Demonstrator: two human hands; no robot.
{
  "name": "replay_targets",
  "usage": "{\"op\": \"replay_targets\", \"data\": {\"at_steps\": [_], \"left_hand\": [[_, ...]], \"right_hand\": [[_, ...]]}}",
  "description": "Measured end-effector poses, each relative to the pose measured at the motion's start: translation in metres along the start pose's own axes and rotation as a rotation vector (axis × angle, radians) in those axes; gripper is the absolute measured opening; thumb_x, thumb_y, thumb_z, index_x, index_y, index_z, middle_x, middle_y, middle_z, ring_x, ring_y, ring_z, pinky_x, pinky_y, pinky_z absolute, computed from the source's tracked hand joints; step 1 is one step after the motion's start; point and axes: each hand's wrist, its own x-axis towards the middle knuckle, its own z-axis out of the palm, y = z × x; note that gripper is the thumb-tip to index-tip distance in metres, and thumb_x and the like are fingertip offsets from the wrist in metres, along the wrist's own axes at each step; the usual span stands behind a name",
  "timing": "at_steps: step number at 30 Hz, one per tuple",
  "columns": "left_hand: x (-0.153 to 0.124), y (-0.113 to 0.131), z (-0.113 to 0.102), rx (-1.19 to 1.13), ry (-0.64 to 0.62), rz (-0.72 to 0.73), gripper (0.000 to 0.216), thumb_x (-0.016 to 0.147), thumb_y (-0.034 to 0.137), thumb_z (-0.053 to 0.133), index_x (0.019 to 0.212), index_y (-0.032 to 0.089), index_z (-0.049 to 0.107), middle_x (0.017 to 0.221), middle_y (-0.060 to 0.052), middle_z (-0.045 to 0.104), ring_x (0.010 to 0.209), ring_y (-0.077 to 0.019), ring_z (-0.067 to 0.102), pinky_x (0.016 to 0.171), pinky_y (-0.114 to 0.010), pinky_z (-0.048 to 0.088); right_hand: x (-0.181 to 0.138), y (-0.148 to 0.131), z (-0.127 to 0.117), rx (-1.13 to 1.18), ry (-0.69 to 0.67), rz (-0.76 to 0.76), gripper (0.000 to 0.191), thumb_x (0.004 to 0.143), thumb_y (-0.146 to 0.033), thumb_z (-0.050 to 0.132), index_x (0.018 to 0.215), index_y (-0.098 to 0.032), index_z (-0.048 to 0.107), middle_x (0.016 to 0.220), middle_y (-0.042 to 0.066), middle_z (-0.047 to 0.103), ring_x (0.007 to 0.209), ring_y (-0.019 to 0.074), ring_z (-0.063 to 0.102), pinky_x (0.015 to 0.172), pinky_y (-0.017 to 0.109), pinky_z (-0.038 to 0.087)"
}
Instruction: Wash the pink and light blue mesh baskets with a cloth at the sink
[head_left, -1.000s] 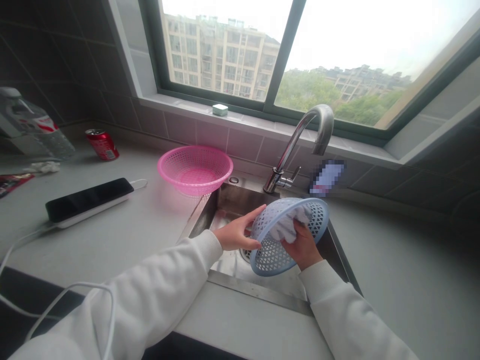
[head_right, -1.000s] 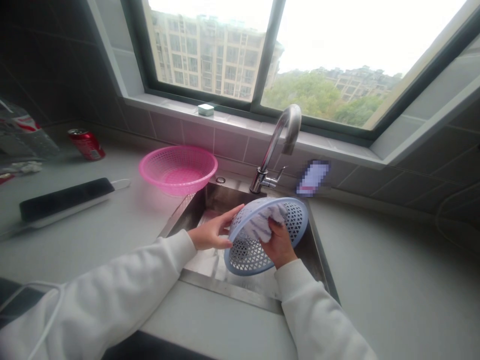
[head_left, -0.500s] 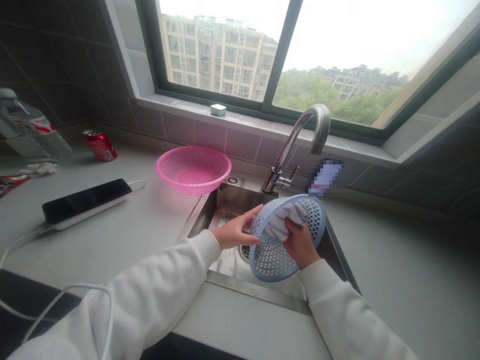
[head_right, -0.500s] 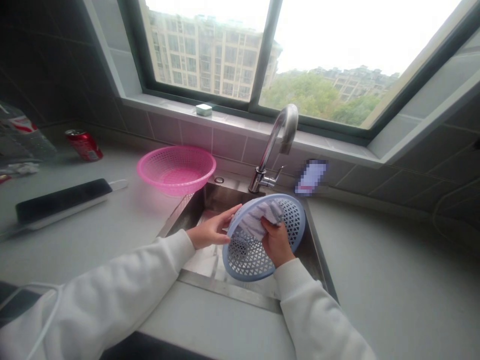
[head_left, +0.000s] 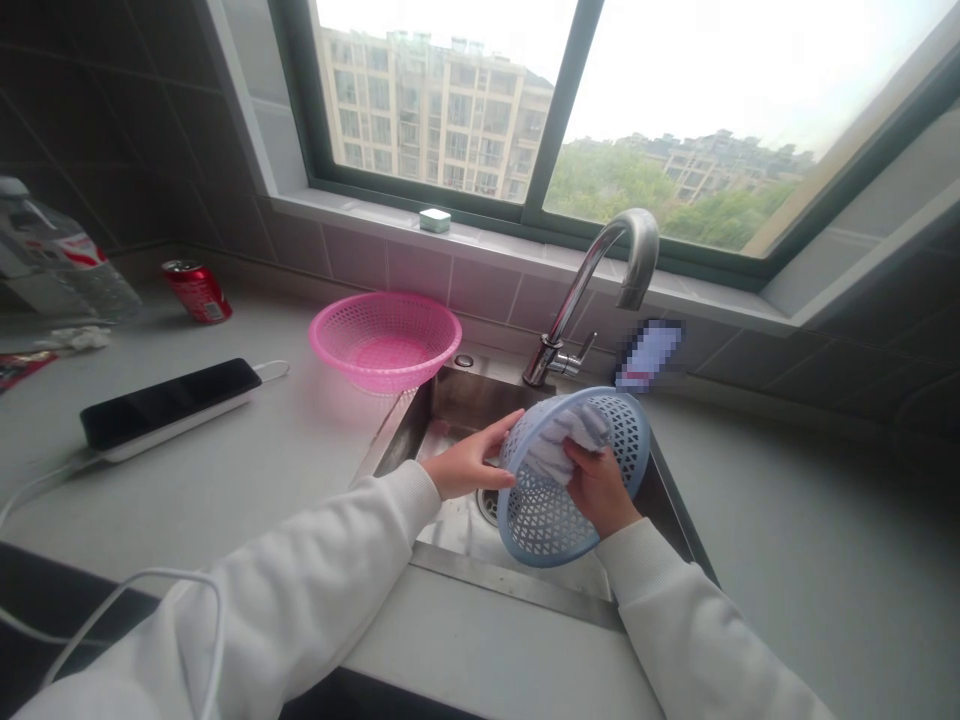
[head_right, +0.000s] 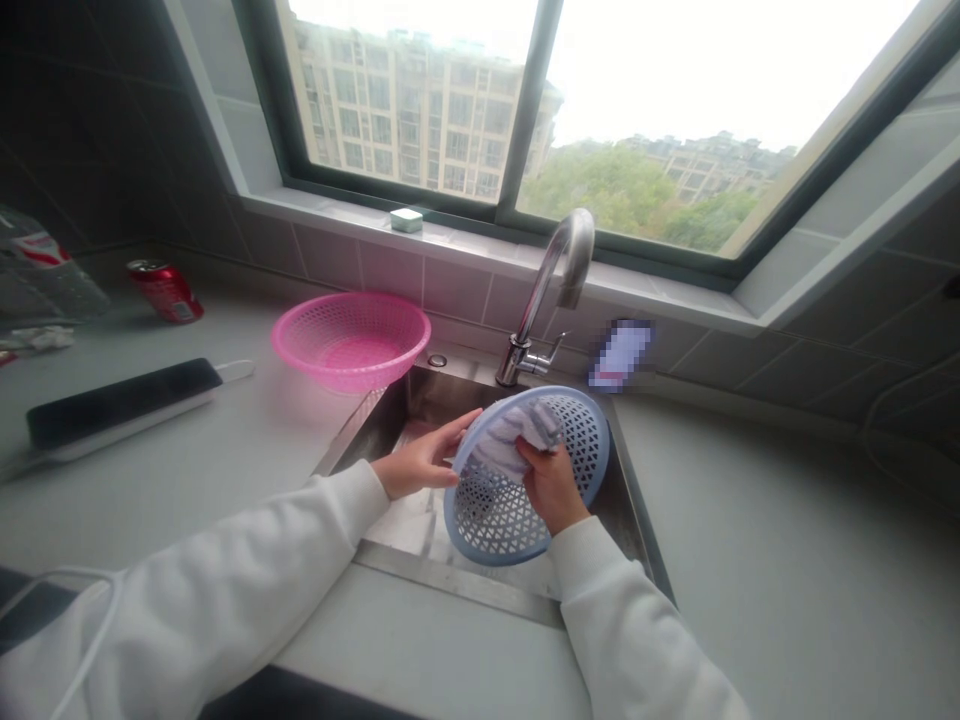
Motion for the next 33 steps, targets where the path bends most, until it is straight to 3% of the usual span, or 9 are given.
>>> {"op": "replay_targets", "data": {"at_steps": [5, 11, 14, 17, 20, 25, 29, 33], "left_hand": [[0.0, -0.002, -0.003, 0.054, 0.035, -0.013, 0.131, 0.06, 0.059, 0.092, 0.163, 0.021, 0.022, 0.158, -0.021, 0.046, 0.144, -0.0449, 0.044, 0.12, -0.06, 0.031], [-0.002, 0.002, 0.0, 0.048, 0.008, -0.017, 0.129, 0.063, 0.054, 0.092, 0.164, 0.023, 0.018, 0.161, -0.021, 0.042, 0.144, -0.0441, 0.044, 0.119, -0.058, 0.034], [-0.003, 0.003, 0.002, 0.051, 0.015, -0.048, 0.132, 0.061, 0.053, 0.093, 0.164, 0.025, 0.016, 0.161, -0.022, 0.04, 0.143, -0.0452, 0.045, 0.115, -0.059, 0.039], [-0.005, 0.004, 0.001, 0.048, 0.026, -0.061, 0.134, 0.059, 0.054, 0.094, 0.164, 0.026, 0.017, 0.161, -0.022, 0.04, 0.142, -0.0465, 0.046, 0.111, -0.06, 0.043], [-0.005, 0.005, 0.001, 0.064, 0.051, -0.055, 0.134, 0.06, 0.055, 0.093, 0.164, 0.025, 0.015, 0.163, -0.023, 0.036, 0.147, -0.0457, 0.04, 0.115, -0.061, 0.039], [-0.003, 0.003, 0.002, 0.177, 0.171, -0.044, 0.145, 0.054, 0.048, 0.098, 0.165, 0.028, 0.007, 0.171, -0.02, 0.018, 0.157, -0.042, 0.021, 0.125, -0.061, 0.023], [-0.003, 0.002, 0.003, 0.282, 0.195, -0.069, 0.132, 0.06, 0.039, 0.095, 0.164, 0.024, 0.016, 0.168, -0.02, 0.026, 0.152, -0.0422, 0.032, 0.125, -0.059, 0.026], [-0.006, 0.003, 0.003, 0.272, 0.094, -0.009, 0.124, 0.065, 0.028, 0.089, 0.164, 0.025, 0.015, 0.165, -0.016, 0.036, 0.144, -0.0386, 0.046, 0.121, -0.053, 0.035]], "right_hand": [[-0.002, 0.009, -0.005, -0.221, -0.173, 0.065, 0.055, 0.057, -0.028, 0.097, 0.105, -0.029, 0.072, 0.103, 0.0, 0.077, 0.098, 0.0251, 0.07, 0.099, 0.043, 0.052], [0.006, 0.003, -0.007, 0.057, 0.012, -0.039, 0.035, 0.07, -0.035, 0.088, 0.1, -0.031, 0.07, 0.101, 0.0, 0.078, 0.107, 0.0284, 0.071, 0.1, 0.05, 0.054], [0.004, 0.005, -0.005, 0.039, -0.013, 0.017, 0.04, 0.067, -0.033, 0.09, 0.102, -0.03, 0.07, 0.101, 0.001, 0.078, 0.108, 0.0297, 0.07, 0.101, 0.051, 0.054], [-0.001, 0.01, -0.004, -0.086, -0.127, 0.096, 0.054, 0.058, -0.025, 0.095, 0.106, -0.028, 0.07, 0.107, 0.001, 0.078, 0.113, 0.0299, 0.069, 0.105, 0.049, 0.051], [-0.003, 0.011, -0.003, -0.104, -0.163, 0.124, 0.053, 0.056, -0.026, 0.096, 0.103, -0.027, 0.07, 0.103, 0.002, 0.078, 0.113, 0.0312, 0.069, 0.105, 0.049, 0.051], [0.001, 0.002, 0.001, 0.079, -0.032, 0.076, 0.047, 0.06, -0.033, 0.093, 0.101, -0.028, 0.07, 0.097, 0.002, 0.078, 0.111, 0.0323, 0.07, 0.1, 0.051, 0.055], [0.0, 0.001, 0.005, 0.08, -0.023, 0.086, 0.043, 0.06, -0.036, 0.092, 0.097, -0.028, 0.07, 0.093, 0.003, 0.078, 0.109, 0.0331, 0.07, 0.097, 0.051, 0.057], [-0.006, 0.003, 0.007, -0.023, -0.126, 0.22, 0.047, 0.054, -0.03, 0.094, 0.095, -0.025, 0.07, 0.092, 0.001, 0.078, 0.106, 0.0323, 0.071, 0.097, 0.049, 0.056]]}}
